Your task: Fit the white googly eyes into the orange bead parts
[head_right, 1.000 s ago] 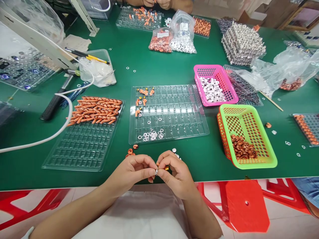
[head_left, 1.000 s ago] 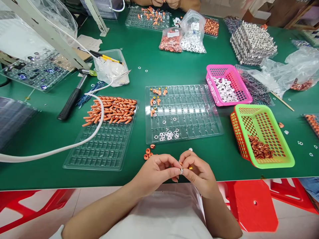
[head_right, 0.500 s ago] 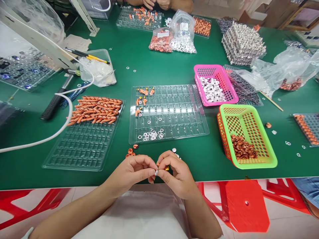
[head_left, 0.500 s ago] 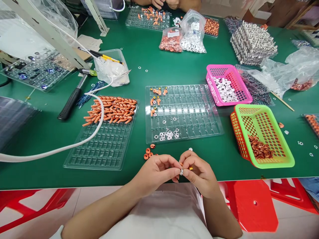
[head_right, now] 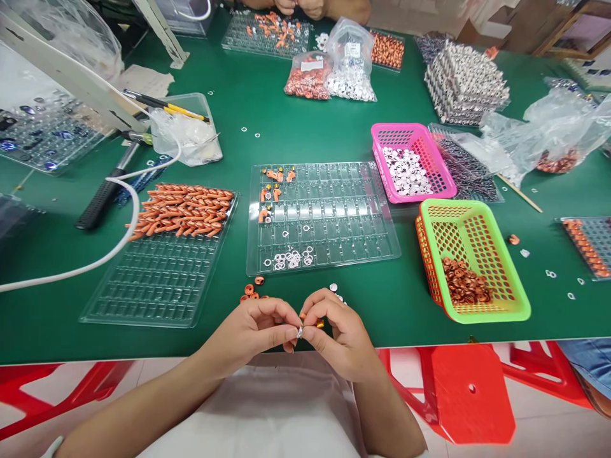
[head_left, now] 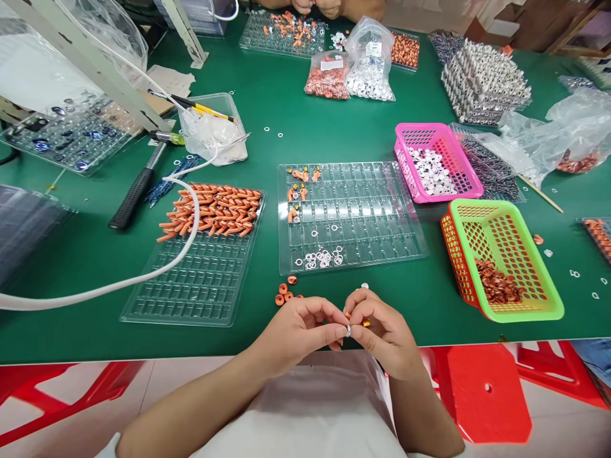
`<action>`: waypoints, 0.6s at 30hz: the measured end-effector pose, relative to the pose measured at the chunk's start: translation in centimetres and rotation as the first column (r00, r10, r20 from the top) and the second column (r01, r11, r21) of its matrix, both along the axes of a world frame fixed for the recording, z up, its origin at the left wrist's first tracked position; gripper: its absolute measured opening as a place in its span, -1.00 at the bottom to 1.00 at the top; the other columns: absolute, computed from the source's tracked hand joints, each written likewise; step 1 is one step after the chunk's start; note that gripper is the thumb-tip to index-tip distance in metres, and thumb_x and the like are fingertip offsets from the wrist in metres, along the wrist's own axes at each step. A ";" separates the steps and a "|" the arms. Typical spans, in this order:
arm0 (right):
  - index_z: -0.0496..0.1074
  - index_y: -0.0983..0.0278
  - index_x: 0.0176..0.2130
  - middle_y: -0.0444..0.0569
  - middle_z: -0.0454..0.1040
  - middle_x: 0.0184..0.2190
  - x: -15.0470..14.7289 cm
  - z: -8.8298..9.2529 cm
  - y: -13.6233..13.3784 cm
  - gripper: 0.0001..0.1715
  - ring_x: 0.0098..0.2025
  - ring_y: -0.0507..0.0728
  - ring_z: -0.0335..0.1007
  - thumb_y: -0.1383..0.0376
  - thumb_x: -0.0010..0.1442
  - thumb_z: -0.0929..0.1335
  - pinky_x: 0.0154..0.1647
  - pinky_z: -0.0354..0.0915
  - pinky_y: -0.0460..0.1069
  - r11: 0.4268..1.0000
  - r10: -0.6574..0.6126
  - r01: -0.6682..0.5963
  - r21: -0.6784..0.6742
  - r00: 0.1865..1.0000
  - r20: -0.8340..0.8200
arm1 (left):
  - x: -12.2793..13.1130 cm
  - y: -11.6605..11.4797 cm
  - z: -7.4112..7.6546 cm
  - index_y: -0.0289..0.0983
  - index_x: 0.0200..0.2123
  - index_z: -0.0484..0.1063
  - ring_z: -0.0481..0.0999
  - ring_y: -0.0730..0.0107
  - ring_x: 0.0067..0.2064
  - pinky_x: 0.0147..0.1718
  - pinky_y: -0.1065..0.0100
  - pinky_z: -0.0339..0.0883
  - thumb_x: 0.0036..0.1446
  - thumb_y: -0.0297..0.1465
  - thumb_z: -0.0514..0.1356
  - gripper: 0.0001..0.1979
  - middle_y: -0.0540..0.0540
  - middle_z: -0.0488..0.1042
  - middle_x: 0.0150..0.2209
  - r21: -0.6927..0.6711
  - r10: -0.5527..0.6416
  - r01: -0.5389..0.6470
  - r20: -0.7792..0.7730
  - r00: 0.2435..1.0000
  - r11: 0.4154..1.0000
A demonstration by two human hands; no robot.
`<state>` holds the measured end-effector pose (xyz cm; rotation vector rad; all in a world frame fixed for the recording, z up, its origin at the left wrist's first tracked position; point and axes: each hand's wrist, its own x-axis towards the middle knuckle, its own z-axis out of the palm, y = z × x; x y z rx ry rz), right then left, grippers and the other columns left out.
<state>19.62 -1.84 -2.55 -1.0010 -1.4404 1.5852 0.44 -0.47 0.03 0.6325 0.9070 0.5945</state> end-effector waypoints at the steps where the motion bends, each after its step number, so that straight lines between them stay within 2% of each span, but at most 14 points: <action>1: 0.41 0.20 -0.32 -0.03 0.33 -0.26 0.0 0.0 0.0 -0.92 -0.23 0.11 0.27 0.27 0.25 0.36 -0.23 0.23 0.02 1.000 0.005 -0.005 0.001 1.000 -0.001 | 0.0 0.0 -0.1 -0.35 -0.39 0.54 0.51 0.47 -0.45 -0.36 0.40 0.42 -0.02 -0.34 0.38 -0.81 -0.02 0.53 -0.51 -0.005 -0.002 0.002 0.002 1.000 1.000; 7: 0.39 0.20 -0.32 -0.03 0.35 -0.27 0.1 0.2 0.1 -0.93 -0.23 0.12 0.29 0.29 0.26 0.35 -0.24 0.25 0.02 0.997 0.015 -0.019 0.070 0.998 0.057 | 0.0 -0.1 -0.2 -0.36 -0.39 0.54 0.52 0.47 -0.45 -0.36 0.40 0.42 -0.03 -0.37 0.39 -0.82 -0.02 0.53 -0.48 -0.018 -0.012 0.012 0.016 1.000 1.000; 12: 0.36 0.20 -0.26 -0.03 0.36 -0.24 0.6 0.5 0.1 -0.90 -0.18 0.12 0.32 0.41 0.25 0.32 -0.21 0.27 0.03 0.956 -0.023 -0.035 0.291 0.981 0.194 | 0.0 -0.4 -0.1 -0.33 -0.31 0.53 0.50 0.48 -0.39 -0.34 0.42 0.42 -0.04 -0.45 0.38 -0.82 -0.02 0.53 -0.42 0.035 0.023 -0.023 0.005 1.000 0.999; 15: 0.35 0.21 -0.20 0.00 0.33 -0.18 1.0 0.7 0.0 -0.81 -0.15 0.12 0.30 0.48 0.24 0.29 -0.22 0.28 0.02 0.903 -0.052 -0.082 0.421 0.954 0.296 | -0.2 -0.2 0.2 -0.32 -0.27 0.53 0.49 0.45 -0.34 -0.33 0.42 0.41 -0.06 -0.44 0.38 -0.78 -0.05 0.55 -0.36 0.096 0.006 0.003 -0.096 0.995 0.995; 18: 0.34 0.21 -0.17 0.02 0.30 -0.13 1.2 0.9 0.1 -0.77 -0.13 0.13 0.27 0.51 0.24 0.26 -0.19 0.29 0.05 0.851 -0.072 -0.140 0.506 0.923 0.377 | -0.4 0.1 0.6 -0.32 -0.27 0.56 0.49 0.42 -0.35 -0.35 0.40 0.38 0.04 -0.38 0.31 -0.83 -0.09 0.56 -0.35 0.194 -0.050 0.104 -0.262 0.964 0.975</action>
